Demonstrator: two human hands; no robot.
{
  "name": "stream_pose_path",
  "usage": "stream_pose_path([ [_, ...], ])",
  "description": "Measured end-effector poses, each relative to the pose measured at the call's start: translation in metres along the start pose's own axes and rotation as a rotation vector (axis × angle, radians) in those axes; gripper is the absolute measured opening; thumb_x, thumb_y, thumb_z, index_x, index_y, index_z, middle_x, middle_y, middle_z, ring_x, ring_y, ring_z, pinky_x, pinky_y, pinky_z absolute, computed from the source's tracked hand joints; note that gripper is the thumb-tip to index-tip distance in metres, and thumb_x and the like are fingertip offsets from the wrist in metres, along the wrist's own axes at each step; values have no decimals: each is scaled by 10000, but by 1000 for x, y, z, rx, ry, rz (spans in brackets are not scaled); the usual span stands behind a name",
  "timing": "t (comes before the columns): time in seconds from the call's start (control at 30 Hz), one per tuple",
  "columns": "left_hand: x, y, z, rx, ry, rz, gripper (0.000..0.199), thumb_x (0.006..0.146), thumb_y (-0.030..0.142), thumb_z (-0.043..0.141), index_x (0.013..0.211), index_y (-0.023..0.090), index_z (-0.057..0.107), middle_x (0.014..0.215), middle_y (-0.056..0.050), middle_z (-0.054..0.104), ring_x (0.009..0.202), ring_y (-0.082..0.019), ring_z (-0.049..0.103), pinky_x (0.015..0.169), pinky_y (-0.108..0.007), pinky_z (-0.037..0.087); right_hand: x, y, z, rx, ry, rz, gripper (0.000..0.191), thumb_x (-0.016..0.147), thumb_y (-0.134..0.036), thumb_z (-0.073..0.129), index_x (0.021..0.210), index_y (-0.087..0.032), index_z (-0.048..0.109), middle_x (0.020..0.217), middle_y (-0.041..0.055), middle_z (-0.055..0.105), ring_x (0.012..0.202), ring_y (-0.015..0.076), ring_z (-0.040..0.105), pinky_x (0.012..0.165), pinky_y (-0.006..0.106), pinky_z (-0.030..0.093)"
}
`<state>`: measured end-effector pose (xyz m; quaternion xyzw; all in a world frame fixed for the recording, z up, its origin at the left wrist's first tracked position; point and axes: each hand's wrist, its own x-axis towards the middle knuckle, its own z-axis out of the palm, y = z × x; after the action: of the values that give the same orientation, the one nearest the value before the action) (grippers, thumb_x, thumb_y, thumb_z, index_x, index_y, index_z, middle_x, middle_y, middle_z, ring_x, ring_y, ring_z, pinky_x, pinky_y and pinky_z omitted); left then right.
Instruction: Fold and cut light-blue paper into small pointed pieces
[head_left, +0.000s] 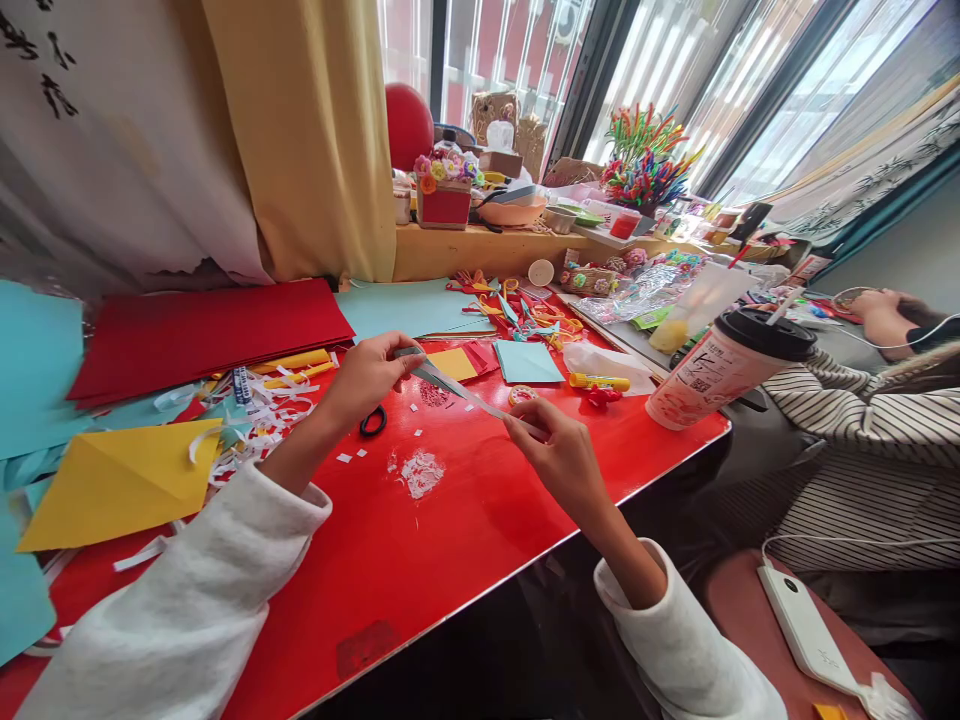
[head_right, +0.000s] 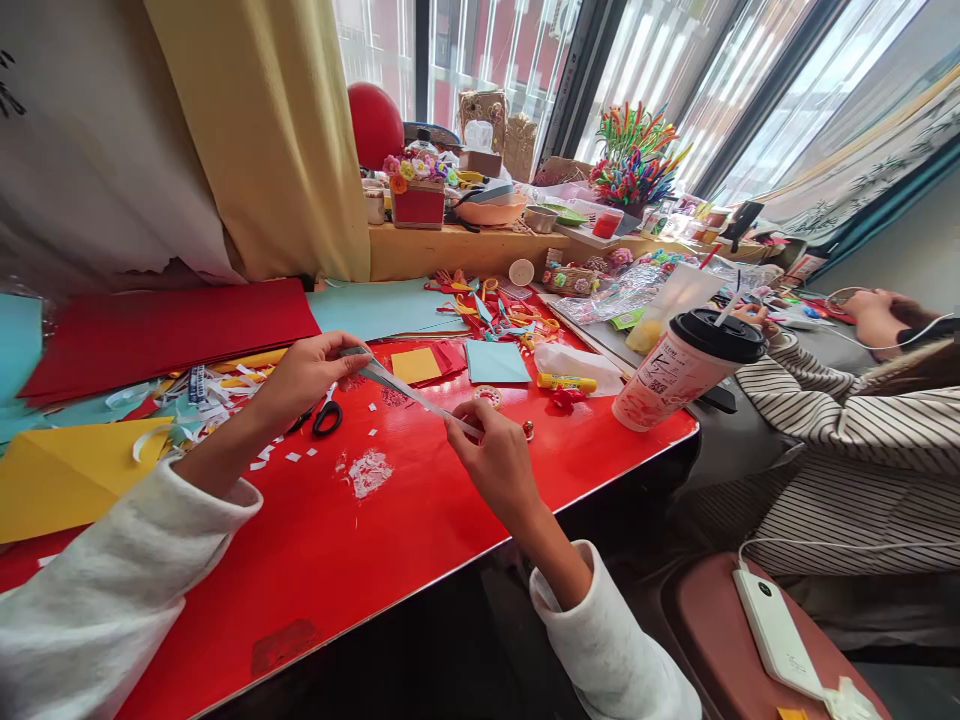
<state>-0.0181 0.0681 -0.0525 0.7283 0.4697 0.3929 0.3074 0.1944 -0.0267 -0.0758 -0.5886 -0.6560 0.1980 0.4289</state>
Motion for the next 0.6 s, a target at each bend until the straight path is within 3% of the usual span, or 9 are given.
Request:
stream_pose_path([
  [0.1, -2, 5, -3, 33, 21, 14, 260, 738, 385, 534, 843, 158, 605, 660, -17, 607, 556, -112, 526, 554, -231, 407, 2, 2, 0, -4, -136, 20, 264, 784, -294, 504, 1035, -213, 502, 719, 13, 588, 618, 134, 546, 597, 260, 424],
  [0.2, -4, 13, -6, 34, 10, 13, 267, 744, 385, 529, 866, 158, 602, 621, -16, 619, 568, -129, 569, 559, -229, 423, 6, 2, -4, -59, -288, -19, 416, 740, -295, 568, 1141, -239, 472, 897, 49, 576, 752, 161, 559, 695, 305, 447],
  [0.37, -7, 23, -8, 92, -5, 73, 201, 762, 334, 517, 848, 176, 607, 612, 2, 618, 563, -111, 567, 556, -204, 416, 19, -5, -1, -19, -300, -139, 437, 737, -397, 587, 1145, -265, 503, 1214, 70, 457, 1119, 211, 436, 933, 356, 358],
  [0.43, -7, 25, -8, 107, -8, 104, 178, 767, 309, 513, 844, 180, 608, 604, 7, 610, 561, -106, 563, 559, -198, 415, 28, -6, 7, 113, -355, -126, 387, 765, -396, 552, 1122, -253, 511, 1179, 53, 507, 1090, 182, 471, 906, 323, 384],
  [0.53, -8, 26, -8, 150, -22, 132, 165, 768, 288, 508, 838, 179, 610, 577, 12, 598, 552, -107, 562, 552, -197, 410, 38, -2, 21, 236, -419, -63, 225, 784, -379, 524, 883, -187, 583, 913, 40, 613, 871, 147, 565, 793, 296, 427],
  [0.6, -8, 26, -8, 181, -24, 141, 159, 766, 280, 507, 828, 179, 612, 554, 15, 591, 540, -109, 560, 543, -197, 404, 43, 3, 29, 319, -421, -24, 189, 778, -357, 534, 787, -169, 551, 805, 28, 615, 780, 130, 575, 738, 284, 433],
])
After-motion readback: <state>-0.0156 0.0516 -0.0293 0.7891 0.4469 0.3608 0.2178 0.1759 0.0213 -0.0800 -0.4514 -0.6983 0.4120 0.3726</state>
